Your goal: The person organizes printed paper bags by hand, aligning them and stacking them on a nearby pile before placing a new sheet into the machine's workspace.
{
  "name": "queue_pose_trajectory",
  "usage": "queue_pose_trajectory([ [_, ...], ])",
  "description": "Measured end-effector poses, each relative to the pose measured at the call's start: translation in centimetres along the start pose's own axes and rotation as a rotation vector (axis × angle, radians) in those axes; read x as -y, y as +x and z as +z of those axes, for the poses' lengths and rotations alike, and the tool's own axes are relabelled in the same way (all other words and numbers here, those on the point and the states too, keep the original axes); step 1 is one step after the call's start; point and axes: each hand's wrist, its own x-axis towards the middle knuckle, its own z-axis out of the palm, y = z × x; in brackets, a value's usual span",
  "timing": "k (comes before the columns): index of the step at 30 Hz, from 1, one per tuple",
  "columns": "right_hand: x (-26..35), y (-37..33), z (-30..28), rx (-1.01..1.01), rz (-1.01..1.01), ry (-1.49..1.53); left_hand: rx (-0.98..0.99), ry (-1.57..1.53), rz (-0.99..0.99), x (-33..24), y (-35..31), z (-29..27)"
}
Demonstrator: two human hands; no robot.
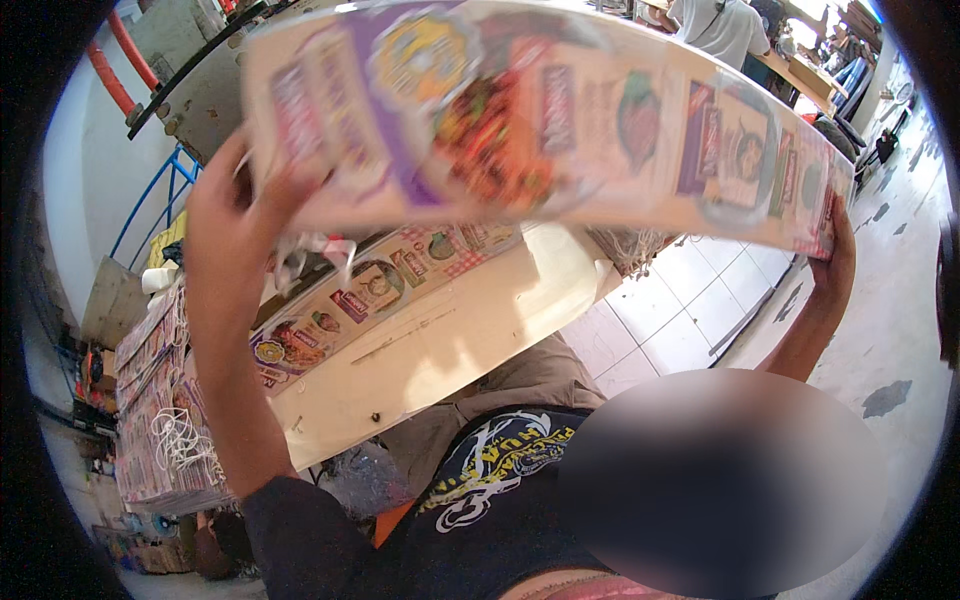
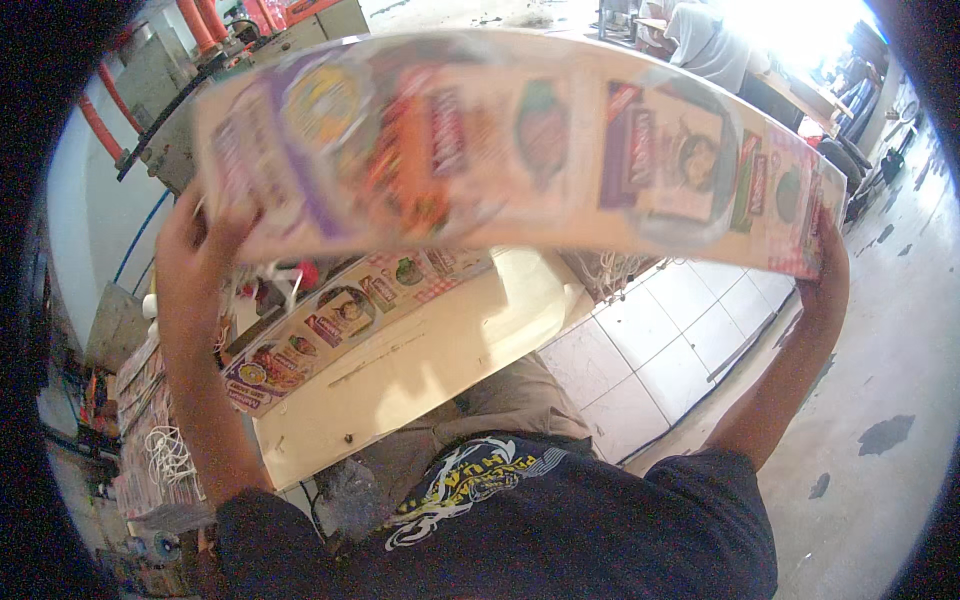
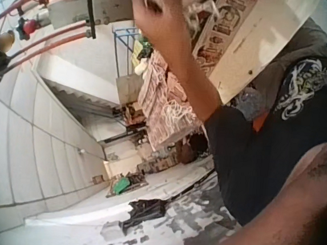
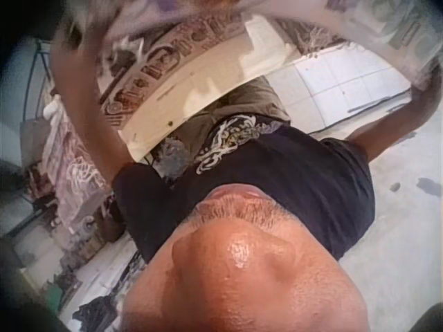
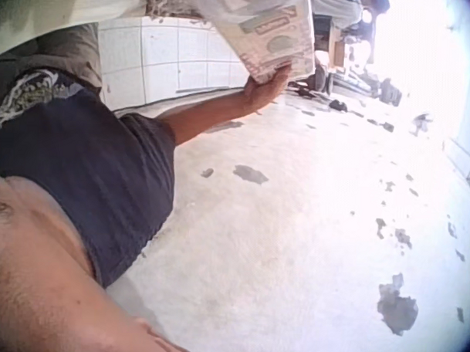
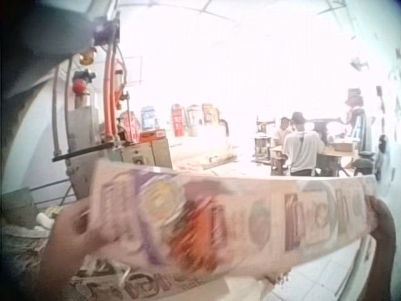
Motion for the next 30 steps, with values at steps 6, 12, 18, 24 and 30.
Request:
queue_pose_trajectory([
  [6, 0.6, 3.3, -3.2, -0.05, 0.029, 0.1, 0.074, 0.276, 0.28, -2.3, 11.3, 5.8],
  [12, -0.3, 9.5, -3.2, -0.076, 0.058, 0.098, -0.059, 0.131, 0.114, -2.7, 21.0, 10.6],
  [18, 0.4, 10.2, 7.1, -0.066, 0.048, 0.13, -0.171, 0.381, 0.269, -1.7, 20.7, 11.0],
  [24, -2.6, 17.2, 5.8, 0.039, 0.141, 0.178, -0.051, 0.145, 0.55, 1.2, 15.4, 7.2],
  [30, -3.0, 16.3, 8.1, -0.034, 0.169, 0.207, 0.068, -0.067, 0.353, 1.6, 10.9, 6.1],
])
